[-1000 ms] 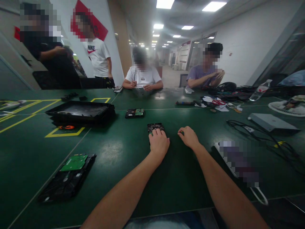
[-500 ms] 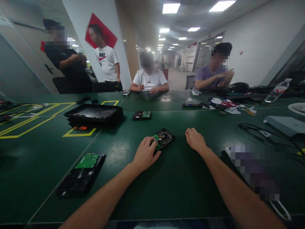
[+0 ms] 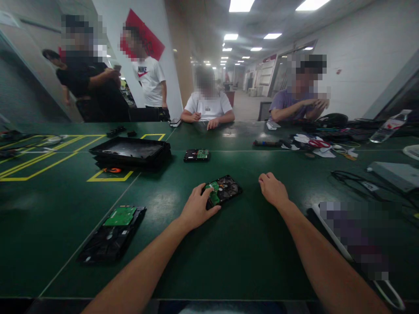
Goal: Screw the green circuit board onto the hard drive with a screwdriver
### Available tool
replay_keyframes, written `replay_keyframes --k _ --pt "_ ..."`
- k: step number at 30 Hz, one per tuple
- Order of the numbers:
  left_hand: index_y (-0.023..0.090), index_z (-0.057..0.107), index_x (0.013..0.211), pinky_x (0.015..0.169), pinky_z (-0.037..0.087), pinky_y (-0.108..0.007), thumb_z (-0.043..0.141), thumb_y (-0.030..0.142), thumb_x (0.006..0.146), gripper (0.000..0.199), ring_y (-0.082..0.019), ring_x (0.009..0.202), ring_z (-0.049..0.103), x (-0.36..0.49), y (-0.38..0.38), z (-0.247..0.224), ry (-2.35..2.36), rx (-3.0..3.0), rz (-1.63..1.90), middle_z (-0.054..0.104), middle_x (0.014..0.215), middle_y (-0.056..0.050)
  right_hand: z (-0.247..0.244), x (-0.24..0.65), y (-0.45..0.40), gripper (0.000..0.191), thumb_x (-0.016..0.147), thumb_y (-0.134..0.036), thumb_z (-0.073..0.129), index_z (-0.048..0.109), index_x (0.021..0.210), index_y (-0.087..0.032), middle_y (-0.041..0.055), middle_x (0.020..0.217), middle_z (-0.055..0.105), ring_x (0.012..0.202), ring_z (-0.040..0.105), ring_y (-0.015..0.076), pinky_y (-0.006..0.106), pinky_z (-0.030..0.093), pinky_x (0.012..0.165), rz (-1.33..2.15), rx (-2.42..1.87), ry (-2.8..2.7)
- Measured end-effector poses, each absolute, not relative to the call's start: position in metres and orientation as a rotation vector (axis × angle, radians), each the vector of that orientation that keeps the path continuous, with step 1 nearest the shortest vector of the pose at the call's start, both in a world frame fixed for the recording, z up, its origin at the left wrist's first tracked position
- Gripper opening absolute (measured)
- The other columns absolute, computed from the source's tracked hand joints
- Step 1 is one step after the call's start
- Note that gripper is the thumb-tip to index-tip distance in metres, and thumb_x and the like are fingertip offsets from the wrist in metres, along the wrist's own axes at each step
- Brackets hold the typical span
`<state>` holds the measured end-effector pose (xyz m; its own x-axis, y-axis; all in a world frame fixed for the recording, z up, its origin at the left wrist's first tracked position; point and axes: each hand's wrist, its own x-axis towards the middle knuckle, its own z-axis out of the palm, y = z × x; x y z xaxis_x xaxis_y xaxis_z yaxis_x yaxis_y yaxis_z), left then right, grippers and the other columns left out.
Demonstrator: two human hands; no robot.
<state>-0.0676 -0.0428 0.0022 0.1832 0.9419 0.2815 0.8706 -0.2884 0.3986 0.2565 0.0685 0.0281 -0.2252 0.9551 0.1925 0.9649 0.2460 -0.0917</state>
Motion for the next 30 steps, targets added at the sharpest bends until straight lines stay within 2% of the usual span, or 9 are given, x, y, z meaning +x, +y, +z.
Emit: replay_keyframes --k 5,15,20,30 --pt "0.022 0.056 0.147 0.121 0.040 -0.055 0.073 0.055 0.087 0.071 -0.038 0.149 0.040 -0.076 -0.040 0.004 1.677 2.294 0.731 0.039 0.160 -0.018 0.036 0.251 0.059 0.030 0.109 -0.032 0.036 0.062 0.113 -0.018 0.0117 0.116 0.061 0.080 0.062 0.0194 0.030 0.041 0.063 -0.106 -1.712 -2.227" --pt "0.025 0.055 0.149 0.125 0.036 -0.051 0.078 0.046 0.084 0.072 -0.034 0.153 0.037 -0.080 -0.045 0.016 1.273 2.337 0.690 0.034 0.167 -0.013 0.049 0.199 0.020 0.024 0.108 -0.032 0.043 0.064 0.109 -0.021 0.0082 0.114 0.063 0.094 0.064 0.0197 0.030 0.046 0.074 0.089 -1.317 -2.453" --pt "0.027 0.054 0.151 0.125 0.037 -0.051 0.080 0.047 0.083 0.076 -0.034 0.154 0.037 -0.066 -0.052 0.022 1.127 2.334 0.629 0.034 0.168 -0.012 0.055 0.190 0.012 0.022 0.108 -0.032 0.047 0.067 0.110 -0.022 0.0072 0.114 0.063 0.093 0.065 0.0177 0.029 0.046 0.076 0.127 -1.270 -2.563" --pt "0.029 0.054 0.152 0.124 0.037 -0.052 0.078 0.055 0.084 0.077 -0.034 0.153 0.039 -0.065 -0.053 0.025 1.132 2.331 0.617 0.034 0.169 -0.011 0.064 0.191 0.000 0.024 0.107 -0.031 0.048 0.069 0.110 -0.022 0.0072 0.112 0.063 0.086 0.063 0.0178 0.030 0.046 0.072 0.067 -1.258 -2.700"
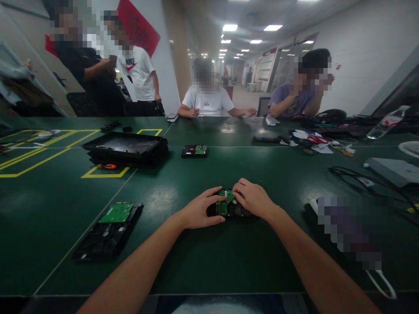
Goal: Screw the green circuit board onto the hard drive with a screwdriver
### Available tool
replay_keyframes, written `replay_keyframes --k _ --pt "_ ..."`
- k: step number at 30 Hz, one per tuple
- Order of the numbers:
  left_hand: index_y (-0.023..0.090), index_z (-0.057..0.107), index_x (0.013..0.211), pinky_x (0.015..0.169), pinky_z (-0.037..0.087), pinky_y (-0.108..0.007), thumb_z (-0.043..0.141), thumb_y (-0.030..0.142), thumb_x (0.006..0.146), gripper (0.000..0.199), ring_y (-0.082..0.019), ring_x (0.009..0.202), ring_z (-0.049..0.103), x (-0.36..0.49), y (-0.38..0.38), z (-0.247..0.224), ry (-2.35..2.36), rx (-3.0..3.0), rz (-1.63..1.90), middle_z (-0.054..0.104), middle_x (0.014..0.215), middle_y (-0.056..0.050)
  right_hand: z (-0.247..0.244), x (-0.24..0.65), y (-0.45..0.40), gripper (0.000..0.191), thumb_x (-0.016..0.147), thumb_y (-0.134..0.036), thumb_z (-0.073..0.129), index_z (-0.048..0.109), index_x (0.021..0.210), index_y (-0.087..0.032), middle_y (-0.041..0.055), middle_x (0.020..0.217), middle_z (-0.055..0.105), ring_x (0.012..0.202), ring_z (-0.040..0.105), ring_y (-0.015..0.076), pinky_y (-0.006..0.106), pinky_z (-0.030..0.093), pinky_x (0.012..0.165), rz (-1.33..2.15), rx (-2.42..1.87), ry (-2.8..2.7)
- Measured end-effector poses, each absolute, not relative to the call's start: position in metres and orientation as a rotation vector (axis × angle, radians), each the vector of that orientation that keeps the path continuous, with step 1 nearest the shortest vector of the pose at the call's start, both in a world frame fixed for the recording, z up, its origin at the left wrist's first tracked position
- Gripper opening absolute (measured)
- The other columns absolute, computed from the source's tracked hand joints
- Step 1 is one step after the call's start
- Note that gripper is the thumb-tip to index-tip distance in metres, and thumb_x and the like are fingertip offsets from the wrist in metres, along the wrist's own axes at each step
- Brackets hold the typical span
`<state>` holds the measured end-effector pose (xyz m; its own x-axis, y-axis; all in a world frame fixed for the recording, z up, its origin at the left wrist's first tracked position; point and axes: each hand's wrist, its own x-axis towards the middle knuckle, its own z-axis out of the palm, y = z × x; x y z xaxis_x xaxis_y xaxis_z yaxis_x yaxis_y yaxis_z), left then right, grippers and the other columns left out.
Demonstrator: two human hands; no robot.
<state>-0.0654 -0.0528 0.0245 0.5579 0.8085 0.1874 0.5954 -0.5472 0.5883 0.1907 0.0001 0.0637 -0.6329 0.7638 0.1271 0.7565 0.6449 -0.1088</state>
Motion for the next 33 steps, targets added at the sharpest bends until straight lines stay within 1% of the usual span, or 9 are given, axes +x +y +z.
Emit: replay_keyframes --k 10,16,23,33 --pt "0.030 0.054 0.152 0.123 0.038 -0.053 0.076 0.056 0.085 0.075 -0.034 0.152 0.040 -0.064 -0.054 0.026 1.155 2.315 0.602 0.034 0.169 -0.011 0.074 0.184 -0.007 0.028 0.107 -0.031 0.046 0.071 0.112 -0.020 0.0091 0.114 0.063 0.083 0.064 0.0178 0.030 0.047 0.071 0.053 -1.301 -2.761" --pt "0.030 0.053 0.153 0.123 0.037 -0.053 0.076 0.056 0.085 0.076 -0.034 0.152 0.039 -0.065 -0.054 0.027 1.149 2.322 0.606 0.034 0.169 -0.011 0.074 0.185 -0.013 0.029 0.107 -0.032 0.047 0.073 0.108 -0.019 0.0090 0.110 0.063 0.083 0.063 0.0177 0.031 0.047 0.071 0.042 -1.263 -2.754" --pt "0.033 0.054 0.152 0.122 0.039 -0.055 0.077 0.054 0.085 0.075 -0.035 0.151 0.041 -0.065 -0.054 0.025 1.156 2.306 0.626 0.036 0.168 -0.010 0.072 0.188 -0.014 0.026 0.106 -0.032 0.050 0.073 0.108 -0.021 0.0085 0.109 0.064 0.081 0.064 0.0178 0.031 0.048 0.072 0.056 -1.268 -2.722" --pt "0.031 0.054 0.152 0.123 0.037 -0.053 0.077 0.056 0.085 0.075 -0.034 0.152 0.040 -0.065 -0.053 0.022 1.148 2.313 0.631 0.036 0.168 -0.010 0.069 0.189 -0.013 0.027 0.106 -0.030 0.047 0.073 0.109 -0.021 0.0080 0.104 0.068 0.085 0.065 0.0201 0.032 0.047 0.072 -0.001 -1.244 -2.759"
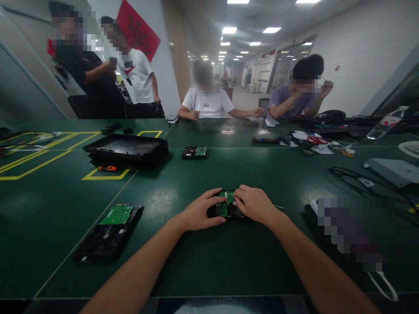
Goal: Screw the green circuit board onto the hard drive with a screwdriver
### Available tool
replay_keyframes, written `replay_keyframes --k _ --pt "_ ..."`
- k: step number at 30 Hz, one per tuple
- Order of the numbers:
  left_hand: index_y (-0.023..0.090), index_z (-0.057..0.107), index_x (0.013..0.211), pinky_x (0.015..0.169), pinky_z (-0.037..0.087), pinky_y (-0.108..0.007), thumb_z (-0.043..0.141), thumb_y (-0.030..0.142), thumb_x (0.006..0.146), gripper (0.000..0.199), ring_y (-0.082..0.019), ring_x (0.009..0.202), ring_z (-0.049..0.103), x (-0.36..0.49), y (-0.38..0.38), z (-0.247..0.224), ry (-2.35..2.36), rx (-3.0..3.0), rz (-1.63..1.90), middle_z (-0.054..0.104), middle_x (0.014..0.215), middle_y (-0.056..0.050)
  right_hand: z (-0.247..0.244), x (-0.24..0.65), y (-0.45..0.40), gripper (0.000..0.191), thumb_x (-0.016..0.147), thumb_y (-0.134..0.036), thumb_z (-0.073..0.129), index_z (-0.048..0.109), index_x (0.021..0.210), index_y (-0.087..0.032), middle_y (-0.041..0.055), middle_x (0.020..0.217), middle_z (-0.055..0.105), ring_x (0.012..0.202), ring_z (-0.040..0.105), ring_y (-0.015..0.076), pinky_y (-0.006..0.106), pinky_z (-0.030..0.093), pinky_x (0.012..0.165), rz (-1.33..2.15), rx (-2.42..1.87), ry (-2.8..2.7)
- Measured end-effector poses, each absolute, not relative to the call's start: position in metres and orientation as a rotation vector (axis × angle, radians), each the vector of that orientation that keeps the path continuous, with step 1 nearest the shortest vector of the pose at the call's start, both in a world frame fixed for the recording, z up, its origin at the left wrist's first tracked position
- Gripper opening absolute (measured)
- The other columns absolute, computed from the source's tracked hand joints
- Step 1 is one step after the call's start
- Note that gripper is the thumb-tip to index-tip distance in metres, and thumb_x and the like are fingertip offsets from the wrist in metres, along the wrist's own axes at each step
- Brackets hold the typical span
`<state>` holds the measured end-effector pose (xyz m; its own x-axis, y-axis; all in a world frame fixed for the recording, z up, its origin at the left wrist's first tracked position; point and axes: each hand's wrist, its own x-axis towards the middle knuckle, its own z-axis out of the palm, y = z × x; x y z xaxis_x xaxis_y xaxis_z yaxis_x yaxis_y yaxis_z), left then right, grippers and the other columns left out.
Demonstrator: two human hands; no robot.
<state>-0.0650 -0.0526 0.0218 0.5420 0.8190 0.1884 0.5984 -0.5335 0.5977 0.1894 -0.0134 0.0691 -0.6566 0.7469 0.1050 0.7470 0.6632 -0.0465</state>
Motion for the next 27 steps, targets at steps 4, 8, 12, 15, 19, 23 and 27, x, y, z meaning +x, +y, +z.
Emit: replay_keyframes --k 4,8,12,15,19,23,27 --pt "0.032 0.052 0.153 0.123 0.038 -0.053 0.077 0.054 0.086 0.075 -0.033 0.152 0.039 -0.065 -0.053 0.022 1.145 2.317 0.624 0.035 0.168 -0.011 0.068 0.190 -0.013 0.025 0.105 -0.029 0.049 0.072 0.108 -0.021 0.0076 0.102 0.069 0.083 0.065 0.0190 0.031 0.046 0.070 0.030 -1.240 -2.748" --pt "0.032 0.052 0.153 0.123 0.038 -0.054 0.076 0.055 0.086 0.075 -0.034 0.152 0.039 -0.065 -0.053 0.024 1.149 2.311 0.616 0.035 0.168 -0.010 0.066 0.190 -0.012 0.024 0.106 -0.029 0.049 0.072 0.107 -0.020 0.0072 0.101 0.069 0.081 0.064 0.0181 0.030 0.045 0.069 0.048 -1.227 -2.734" --pt "0.032 0.053 0.153 0.123 0.038 -0.054 0.076 0.055 0.086 0.075 -0.034 0.152 0.039 -0.064 -0.054 0.026 1.145 2.304 0.621 0.035 0.168 -0.011 0.066 0.191 -0.011 0.024 0.106 -0.029 0.048 0.071 0.107 -0.020 0.0071 0.101 0.069 0.081 0.064 0.0181 0.031 0.046 0.070 0.060 -1.222 -2.721" --pt "0.033 0.053 0.153 0.123 0.038 -0.055 0.077 0.054 0.085 0.075 -0.034 0.152 0.040 -0.064 -0.055 0.027 1.150 2.296 0.626 0.035 0.168 -0.010 0.066 0.191 -0.011 0.024 0.106 -0.028 0.048 0.071 0.107 -0.020 0.0071 0.101 0.069 0.082 0.064 0.0179 0.030 0.046 0.071 0.079 -1.221 -2.716" --pt "0.032 0.054 0.151 0.123 0.038 -0.055 0.078 0.054 0.085 0.074 -0.035 0.151 0.040 -0.064 -0.054 0.027 1.150 2.293 0.631 0.036 0.167 -0.010 0.067 0.192 -0.010 0.023 0.106 -0.029 0.047 0.069 0.108 -0.021 0.0071 0.104 0.070 0.083 0.065 0.0185 0.031 0.046 0.072 0.091 -1.255 -2.677" --pt "0.031 0.055 0.151 0.123 0.038 -0.052 0.078 0.055 0.083 0.075 -0.033 0.151 0.040 -0.064 -0.054 0.024 1.152 2.307 0.629 0.036 0.167 -0.010 0.067 0.196 -0.006 0.024 0.104 -0.029 0.047 0.061 0.121 -0.020 0.0090 0.112 0.071 0.090 0.067 0.0218 0.032 0.046 0.076 0.086 -1.341 -2.513" --pt "0.031 0.055 0.150 0.122 0.039 -0.052 0.081 0.057 0.080 0.079 -0.034 0.150 0.041 -0.062 -0.053 0.023 1.162 2.313 0.637 0.037 0.166 -0.011 0.067 0.206 0.000 0.025 0.103 -0.029 0.045 0.057 0.122 -0.018 0.0120 0.116 0.070 0.096 0.068 0.0246 0.034 0.047 0.083 0.107 -1.384 -2.322"
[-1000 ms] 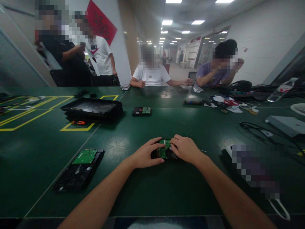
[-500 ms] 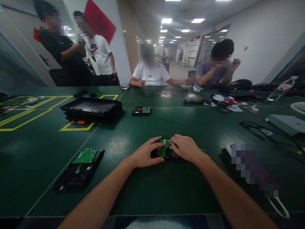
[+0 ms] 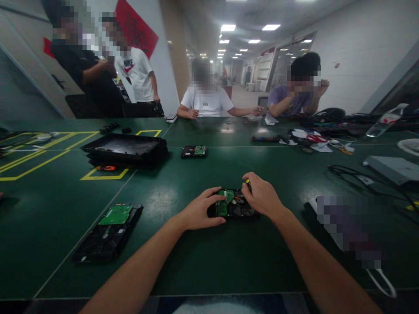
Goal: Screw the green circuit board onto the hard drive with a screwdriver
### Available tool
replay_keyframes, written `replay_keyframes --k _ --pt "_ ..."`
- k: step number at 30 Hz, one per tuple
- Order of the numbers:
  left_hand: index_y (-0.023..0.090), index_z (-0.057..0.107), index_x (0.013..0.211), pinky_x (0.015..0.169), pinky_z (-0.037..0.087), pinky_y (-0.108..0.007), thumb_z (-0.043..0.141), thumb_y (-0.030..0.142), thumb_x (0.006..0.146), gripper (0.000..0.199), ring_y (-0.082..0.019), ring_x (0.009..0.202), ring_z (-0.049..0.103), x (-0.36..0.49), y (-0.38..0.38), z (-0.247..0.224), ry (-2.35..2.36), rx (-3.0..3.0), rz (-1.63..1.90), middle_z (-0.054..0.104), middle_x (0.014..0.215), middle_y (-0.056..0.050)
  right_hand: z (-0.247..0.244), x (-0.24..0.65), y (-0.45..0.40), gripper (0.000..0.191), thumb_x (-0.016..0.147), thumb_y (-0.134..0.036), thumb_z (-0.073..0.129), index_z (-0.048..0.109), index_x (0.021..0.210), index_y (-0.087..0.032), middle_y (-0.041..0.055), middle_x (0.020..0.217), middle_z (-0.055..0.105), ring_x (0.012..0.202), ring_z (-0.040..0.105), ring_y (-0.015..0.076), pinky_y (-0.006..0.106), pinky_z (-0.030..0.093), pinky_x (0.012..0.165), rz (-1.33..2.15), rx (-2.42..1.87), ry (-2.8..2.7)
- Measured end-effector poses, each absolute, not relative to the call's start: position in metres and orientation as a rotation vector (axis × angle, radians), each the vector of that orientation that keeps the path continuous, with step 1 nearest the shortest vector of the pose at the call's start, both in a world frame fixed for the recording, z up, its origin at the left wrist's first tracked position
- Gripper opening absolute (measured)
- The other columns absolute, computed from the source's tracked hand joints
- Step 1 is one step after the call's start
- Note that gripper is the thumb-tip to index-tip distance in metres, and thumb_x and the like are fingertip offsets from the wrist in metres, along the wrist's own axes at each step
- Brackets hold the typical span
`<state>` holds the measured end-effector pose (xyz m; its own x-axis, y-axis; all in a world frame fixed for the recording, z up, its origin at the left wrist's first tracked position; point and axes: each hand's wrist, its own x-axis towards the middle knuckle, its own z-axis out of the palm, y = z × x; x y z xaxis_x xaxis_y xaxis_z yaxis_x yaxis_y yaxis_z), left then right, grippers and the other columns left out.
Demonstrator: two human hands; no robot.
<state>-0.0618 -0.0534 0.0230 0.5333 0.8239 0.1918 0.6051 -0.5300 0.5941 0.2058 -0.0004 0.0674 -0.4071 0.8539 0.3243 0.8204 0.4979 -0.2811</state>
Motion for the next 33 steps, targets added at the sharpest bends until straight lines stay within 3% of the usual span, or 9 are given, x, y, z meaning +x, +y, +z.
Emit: replay_keyframes --k 8,15,19,24,29,33 --pt "0.029 0.058 0.141 0.119 0.042 -0.053 0.082 0.054 0.079 0.072 -0.036 0.144 0.047 -0.055 -0.053 0.024 1.209 2.362 0.678 0.043 0.160 -0.013 0.068 0.219 0.007 0.034 0.104 -0.026 0.039 0.054 0.134 -0.017 0.0170 0.127 0.062 0.114 0.063 0.0287 0.042 0.050 0.099 0.083 -1.190 -2.121" --pt "0.026 0.060 0.137 0.118 0.041 -0.053 0.081 0.057 0.077 0.070 -0.037 0.140 0.049 -0.055 -0.047 0.022 1.254 2.452 0.682 0.048 0.153 -0.014 0.074 0.223 0.005 0.034 0.105 -0.031 0.043 0.056 0.136 -0.022 0.0150 0.130 0.065 0.122 0.062 0.0284 0.045 0.048 0.108 0.028 -1.107 -1.992" --pt "0.028 0.061 0.137 0.120 0.038 -0.056 0.082 0.054 0.076 0.069 -0.037 0.140 0.049 -0.057 -0.039 0.018 1.303 2.449 0.700 0.049 0.153 -0.013 0.075 0.224 0.004 0.031 0.106 -0.033 0.046 0.058 0.133 -0.025 0.0117 0.129 0.068 0.121 0.064 0.0266 0.044 0.050 0.107 0.072 -1.093 -1.920" --pt "0.027 0.059 0.139 0.126 0.022 -0.064 0.080 0.054 0.080 0.068 -0.037 0.145 0.045 -0.063 -0.024 0.022 1.350 2.427 0.624 0.047 0.157 -0.014 0.072 0.225 0.010 0.033 0.106 -0.036 0.049 0.058 0.135 -0.023 0.0120 0.131 0.069 0.120 0.066 0.0260 0.043 0.052 0.105 0.081 -1.077 -1.831" --pt "0.027 0.061 0.139 0.124 0.026 -0.065 0.080 0.057 0.080 0.069 -0.039 0.148 0.041 -0.064 -0.014 0.021 1.384 2.413 0.582 0.041 0.161 -0.016 0.064 0.226 0.022 0.036 0.103 -0.038 0.056 0.060 0.135 -0.024 0.0103 0.127 0.072 0.107 0.070 0.0257 0.045 0.057 0.098 0.029 -1.060 -1.773" --pt "0.028 0.058 0.143 0.126 0.020 -0.065 0.075 0.061 0.084 0.070 -0.036 0.148 0.042 -0.065 -0.013 0.013 1.400 2.404 0.647 0.046 0.157 -0.016 0.057 0.230 0.028 0.031 0.100 -0.038 0.061 0.065 0.127 -0.025 0.0092 0.121 0.073 0.100 0.071 0.0253 0.044 0.059 0.092 -0.011 -1.040 -1.763"
